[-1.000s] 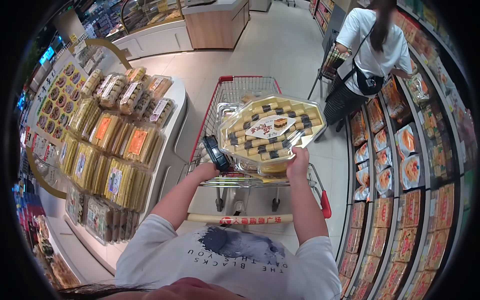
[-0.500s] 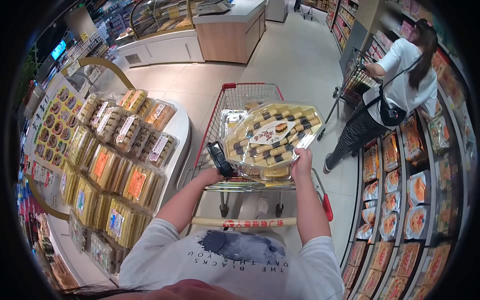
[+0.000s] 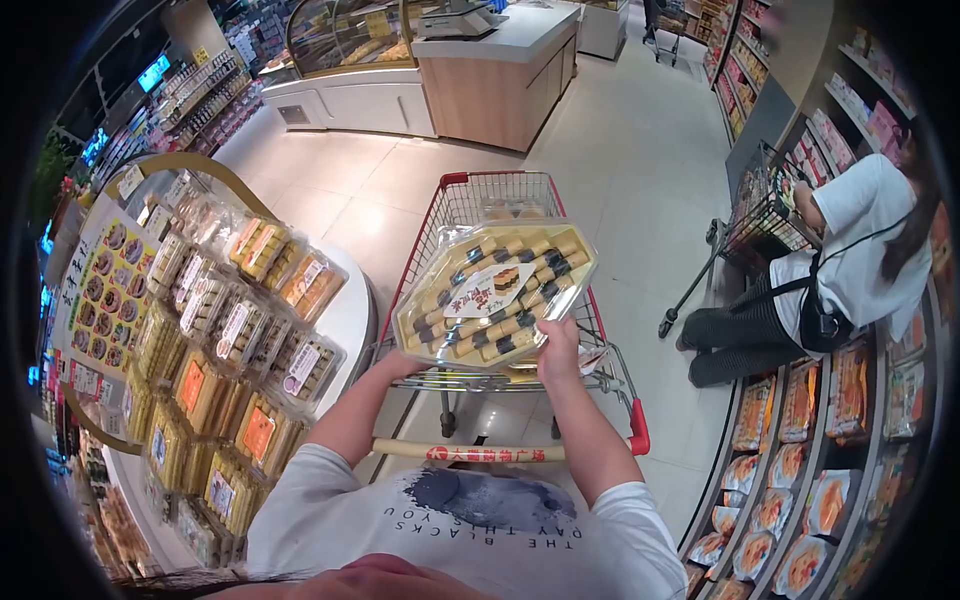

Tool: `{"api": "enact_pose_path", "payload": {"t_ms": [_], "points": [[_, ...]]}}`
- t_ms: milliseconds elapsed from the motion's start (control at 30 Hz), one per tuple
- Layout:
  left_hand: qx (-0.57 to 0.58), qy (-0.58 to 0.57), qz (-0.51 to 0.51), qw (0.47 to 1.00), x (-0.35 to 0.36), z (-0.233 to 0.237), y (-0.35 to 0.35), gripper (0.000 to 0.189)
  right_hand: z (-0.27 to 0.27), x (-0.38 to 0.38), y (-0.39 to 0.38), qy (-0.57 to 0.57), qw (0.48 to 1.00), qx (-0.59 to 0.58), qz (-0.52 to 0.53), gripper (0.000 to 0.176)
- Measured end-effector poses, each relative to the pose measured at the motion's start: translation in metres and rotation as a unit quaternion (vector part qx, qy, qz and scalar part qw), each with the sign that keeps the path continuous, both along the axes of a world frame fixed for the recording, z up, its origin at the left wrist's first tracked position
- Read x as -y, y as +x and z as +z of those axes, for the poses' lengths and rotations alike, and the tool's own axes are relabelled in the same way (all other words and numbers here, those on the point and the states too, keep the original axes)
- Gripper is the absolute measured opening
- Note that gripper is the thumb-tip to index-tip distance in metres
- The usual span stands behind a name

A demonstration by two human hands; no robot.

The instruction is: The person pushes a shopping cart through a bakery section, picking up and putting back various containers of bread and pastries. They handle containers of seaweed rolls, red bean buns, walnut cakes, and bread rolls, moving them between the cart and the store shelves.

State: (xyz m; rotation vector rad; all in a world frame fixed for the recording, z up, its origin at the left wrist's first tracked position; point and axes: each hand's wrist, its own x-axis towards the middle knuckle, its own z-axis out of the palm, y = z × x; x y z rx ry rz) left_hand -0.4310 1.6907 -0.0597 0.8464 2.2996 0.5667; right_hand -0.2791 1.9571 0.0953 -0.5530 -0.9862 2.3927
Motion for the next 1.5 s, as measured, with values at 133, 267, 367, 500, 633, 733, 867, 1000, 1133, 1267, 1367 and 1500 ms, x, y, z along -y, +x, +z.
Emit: {"api": "enact_pose_path", "payload": {"t_ms": [133, 267, 367, 500, 633, 733, 867, 1000, 1133, 1267, 1367, 1500], "points": [[-0.014, -0.019, 0.023, 0.999, -0.036, 0.012, -0.051, 0.041, -0.011, -0.040, -0.066, 0.007, 0.999, -0.016, 0.033, 0.038], [0.008, -0.127, 0.039, 0.991, -0.070, 0.039, -0.093, 0.038, -0.022, -0.080, -0.124, -0.010, 0.999, -0.013, 0.031, 0.039], [0.002, -0.135, 0.059, 0.989, -0.089, 0.047, -0.138, 0.039, -0.023, -0.106, -0.170, -0.009, 0.999, -0.003, 0.048, 0.037], [0.005, -0.143, 0.072, 0.987, -0.110, 0.047, -0.194, 0.039, -0.026, -0.136, -0.233, -0.048, 0.995, -0.019, 0.085, 0.038], [0.039, -0.123, 0.106, 0.986, -0.123, 0.055, -0.250, 0.040, -0.031, -0.153, -0.298, -0.076, 0.992, -0.027, 0.097, 0.045], [0.041, -0.099, 0.128, 0.986, -0.132, 0.051, -0.288, 0.038, -0.034, -0.168, -0.344, -0.031, 0.992, -0.024, 0.121, 0.044], [0.039, -0.085, 0.133, 0.987, -0.138, 0.039, -0.345, 0.040, -0.015, -0.170, -0.410, 0.003, 0.986, -0.017, 0.163, 0.045], [0.028, -0.039, 0.140, 0.989, -0.147, 0.024, -0.406, 0.037, -0.004, -0.174, -0.468, -0.005, 0.980, 0.003, 0.198, 0.047], [-0.088, 0.117, 0.098, 0.984, -0.148, 0.009, -0.467, 0.029, -0.012, -0.178, -0.539, -0.032, 0.970, -0.006, 0.241, 0.047], [-0.108, 0.099, 0.134, 0.980, -0.155, 0.033, -0.513, 0.030, -0.015, -0.182, -0.606, -0.061, 0.957, -0.019, 0.283, 0.042], [-0.049, 0.059, 0.173, 0.982, -0.157, 0.023, -0.559, 0.030, -0.007, -0.176, -0.660, -0.059, 0.950, -0.017, 0.305, 0.044], [0.085, -0.062, 0.247, 0.963, -0.174, 0.058, -0.610, 0.028, -0.016, -0.184, -0.726, -0.023, 0.949, 0.008, 0.314, 0.046]]}}
